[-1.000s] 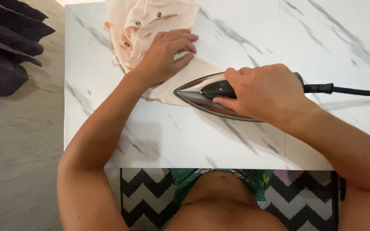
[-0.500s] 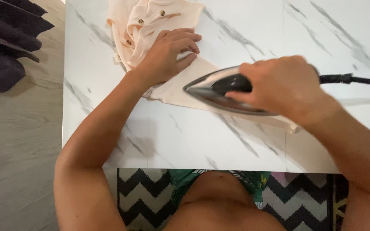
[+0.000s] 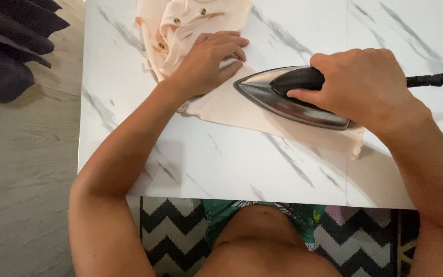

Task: Ironing a small light-colored garment on a table

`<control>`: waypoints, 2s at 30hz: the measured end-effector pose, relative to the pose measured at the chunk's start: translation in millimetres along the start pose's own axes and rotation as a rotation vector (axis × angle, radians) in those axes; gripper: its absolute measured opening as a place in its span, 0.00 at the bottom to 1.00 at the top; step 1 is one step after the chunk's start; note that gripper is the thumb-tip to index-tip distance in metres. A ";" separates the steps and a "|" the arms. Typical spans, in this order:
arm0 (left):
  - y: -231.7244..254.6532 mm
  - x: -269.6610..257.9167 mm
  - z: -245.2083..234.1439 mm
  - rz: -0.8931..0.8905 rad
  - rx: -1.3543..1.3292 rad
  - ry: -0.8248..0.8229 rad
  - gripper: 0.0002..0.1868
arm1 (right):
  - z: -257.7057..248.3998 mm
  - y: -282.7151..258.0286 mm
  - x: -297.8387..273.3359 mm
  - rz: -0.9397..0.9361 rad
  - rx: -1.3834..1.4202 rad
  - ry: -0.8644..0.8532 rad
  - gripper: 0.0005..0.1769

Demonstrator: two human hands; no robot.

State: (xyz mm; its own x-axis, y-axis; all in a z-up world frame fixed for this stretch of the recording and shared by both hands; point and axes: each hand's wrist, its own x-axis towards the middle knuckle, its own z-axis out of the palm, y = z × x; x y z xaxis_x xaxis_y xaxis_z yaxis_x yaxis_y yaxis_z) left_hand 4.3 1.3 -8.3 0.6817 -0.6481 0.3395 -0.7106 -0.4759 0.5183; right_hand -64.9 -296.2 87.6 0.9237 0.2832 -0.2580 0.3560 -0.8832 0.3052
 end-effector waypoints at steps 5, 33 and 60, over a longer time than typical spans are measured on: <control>3.9 0.7 -3.0 -0.020 0.000 -0.007 0.02 | -24.1 -19.8 -10.8 -0.109 0.009 -0.044 0.35; 3.2 0.6 -1.0 0.003 0.012 0.004 0.03 | -4.4 -29.4 -18.2 -0.194 -0.001 0.103 0.38; 3.1 4.0 -3.9 -0.091 0.020 -0.073 0.03 | 1.0 -15.4 -3.3 0.029 0.117 0.102 0.38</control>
State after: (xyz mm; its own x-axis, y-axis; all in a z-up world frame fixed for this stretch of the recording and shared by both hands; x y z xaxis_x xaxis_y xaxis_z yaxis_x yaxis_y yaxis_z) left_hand 5.5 -0.4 -2.3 0.7298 -0.6426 0.2334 -0.6500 -0.5463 0.5282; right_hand -73.6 -284.0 82.8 0.9452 0.2878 -0.1540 0.3151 -0.9276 0.2005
